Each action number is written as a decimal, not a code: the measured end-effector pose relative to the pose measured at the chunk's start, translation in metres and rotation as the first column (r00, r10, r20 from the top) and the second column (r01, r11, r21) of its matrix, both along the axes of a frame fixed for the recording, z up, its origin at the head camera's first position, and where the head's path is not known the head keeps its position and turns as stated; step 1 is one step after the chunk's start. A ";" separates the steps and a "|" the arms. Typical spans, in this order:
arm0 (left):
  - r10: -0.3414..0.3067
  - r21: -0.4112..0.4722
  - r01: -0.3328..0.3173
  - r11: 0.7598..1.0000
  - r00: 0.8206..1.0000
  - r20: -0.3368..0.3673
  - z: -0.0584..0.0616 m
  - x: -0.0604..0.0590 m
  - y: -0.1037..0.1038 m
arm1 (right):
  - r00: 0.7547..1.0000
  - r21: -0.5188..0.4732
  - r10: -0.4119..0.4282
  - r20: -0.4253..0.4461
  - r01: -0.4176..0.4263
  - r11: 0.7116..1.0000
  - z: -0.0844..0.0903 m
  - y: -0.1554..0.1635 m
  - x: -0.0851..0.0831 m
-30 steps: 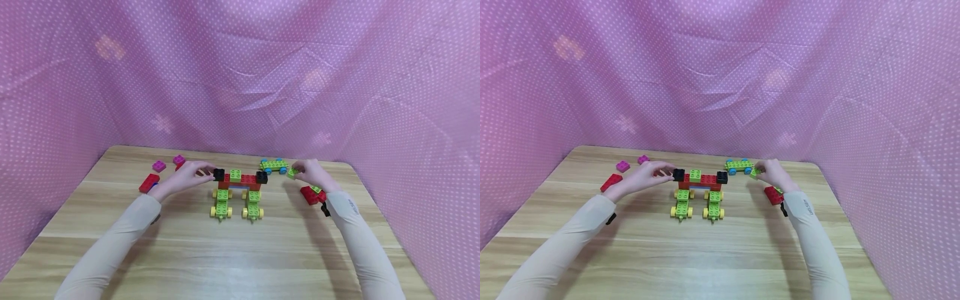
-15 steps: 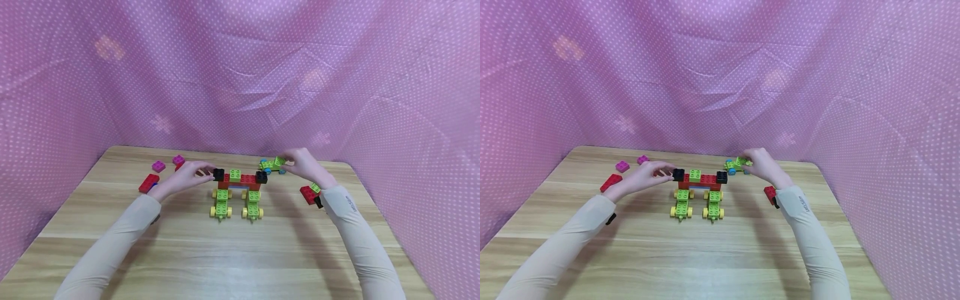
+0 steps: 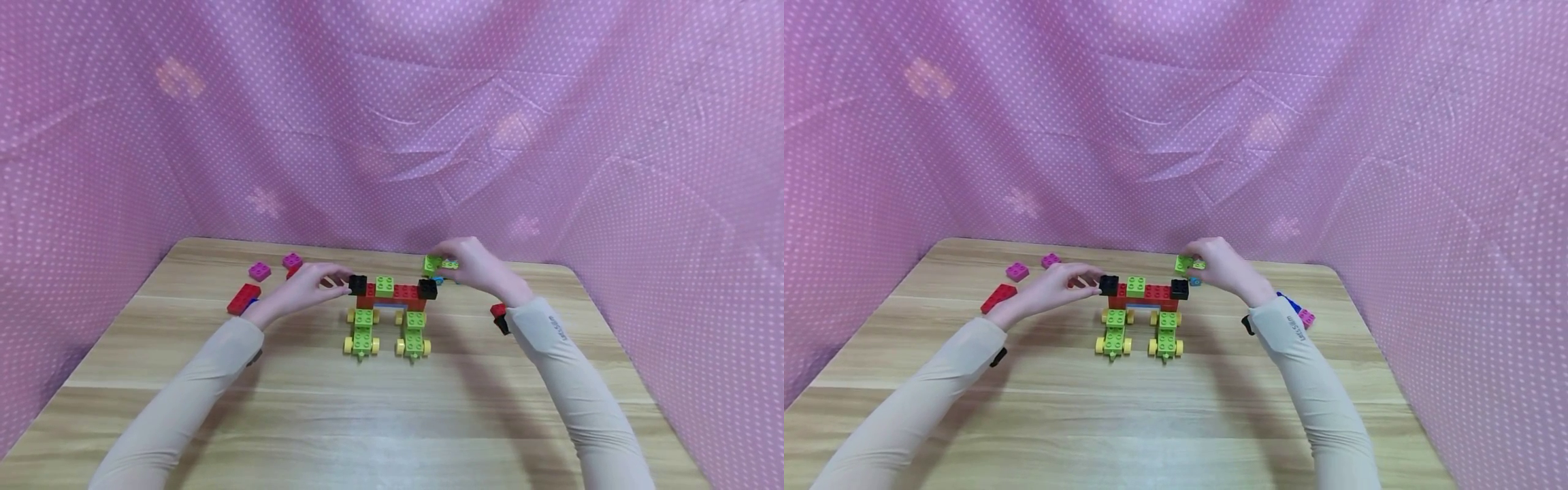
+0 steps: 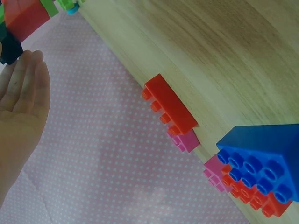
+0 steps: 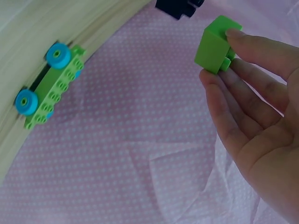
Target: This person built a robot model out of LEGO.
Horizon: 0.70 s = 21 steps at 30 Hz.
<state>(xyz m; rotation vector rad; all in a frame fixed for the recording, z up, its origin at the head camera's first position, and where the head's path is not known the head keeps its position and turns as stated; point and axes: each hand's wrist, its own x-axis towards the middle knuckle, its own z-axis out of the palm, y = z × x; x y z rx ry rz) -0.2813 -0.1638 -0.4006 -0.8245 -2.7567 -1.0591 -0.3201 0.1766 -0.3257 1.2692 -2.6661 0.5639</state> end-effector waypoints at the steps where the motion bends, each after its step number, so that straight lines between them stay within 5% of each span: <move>1: -0.001 0.000 0.001 1.000 1.000 -0.001 0.000 0.000 0.000 | 1.000 0.004 0.004 0.001 -0.004 1.000 0.000 -0.002 0.000; 21: -0.008 0.000 0.008 1.000 1.000 -0.003 0.000 0.000 -0.001 | 0.991 0.059 0.136 -0.008 -0.135 0.989 -0.011 -0.038 0.006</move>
